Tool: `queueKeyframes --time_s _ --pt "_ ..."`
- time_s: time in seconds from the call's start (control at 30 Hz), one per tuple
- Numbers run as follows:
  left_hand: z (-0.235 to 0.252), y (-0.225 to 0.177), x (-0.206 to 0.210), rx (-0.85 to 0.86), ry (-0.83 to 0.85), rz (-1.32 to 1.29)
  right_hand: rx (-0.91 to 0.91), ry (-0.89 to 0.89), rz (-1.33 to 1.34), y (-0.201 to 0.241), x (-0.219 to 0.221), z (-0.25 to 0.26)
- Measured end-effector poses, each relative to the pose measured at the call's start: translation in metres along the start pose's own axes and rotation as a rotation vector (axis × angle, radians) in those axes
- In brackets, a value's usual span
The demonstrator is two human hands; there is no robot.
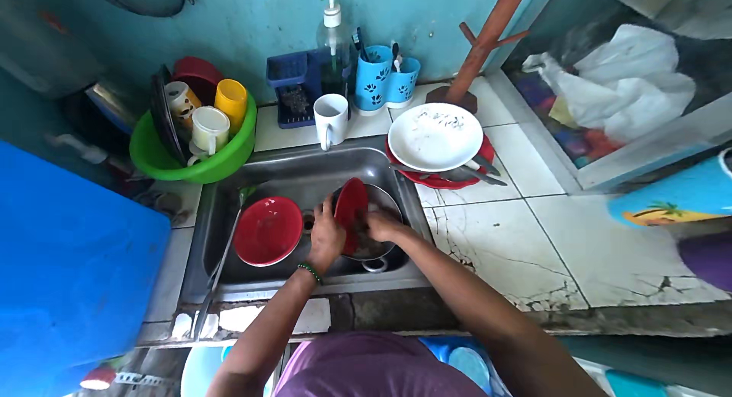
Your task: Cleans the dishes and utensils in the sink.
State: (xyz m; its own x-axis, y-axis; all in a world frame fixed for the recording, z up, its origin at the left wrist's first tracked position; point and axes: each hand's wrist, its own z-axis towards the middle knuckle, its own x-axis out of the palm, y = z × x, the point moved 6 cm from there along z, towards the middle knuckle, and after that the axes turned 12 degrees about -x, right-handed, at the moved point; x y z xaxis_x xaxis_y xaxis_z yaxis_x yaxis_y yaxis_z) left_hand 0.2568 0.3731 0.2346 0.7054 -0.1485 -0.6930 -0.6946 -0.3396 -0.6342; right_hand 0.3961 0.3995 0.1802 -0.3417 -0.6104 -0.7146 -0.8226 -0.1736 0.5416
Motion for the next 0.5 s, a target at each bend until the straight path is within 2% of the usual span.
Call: queueKeyframes --time_s 0.07,0.2,0.33,0.43,0.5 --pt "0.003 0.008 -0.002 -0.015 0.021 -0.133 -0.029 -0.141 0.083 0.005 -0.010 -0.002" --pt "0.001 0.018 -0.010 -0.107 0.041 -0.485 -0.121 -0.434 0.033 0.014 -0.016 -0.004" --pt "-0.008 0.009 -0.008 -0.204 0.134 -0.570 -0.305 -0.668 0.213 0.035 -0.013 0.004" --pt "-0.001 0.007 -0.008 -0.211 0.137 -0.532 -0.526 -0.569 0.409 0.065 -0.009 -0.004" --pt "0.007 0.011 -0.014 -0.219 0.138 -0.534 -0.644 -0.376 0.409 0.078 -0.004 -0.023"
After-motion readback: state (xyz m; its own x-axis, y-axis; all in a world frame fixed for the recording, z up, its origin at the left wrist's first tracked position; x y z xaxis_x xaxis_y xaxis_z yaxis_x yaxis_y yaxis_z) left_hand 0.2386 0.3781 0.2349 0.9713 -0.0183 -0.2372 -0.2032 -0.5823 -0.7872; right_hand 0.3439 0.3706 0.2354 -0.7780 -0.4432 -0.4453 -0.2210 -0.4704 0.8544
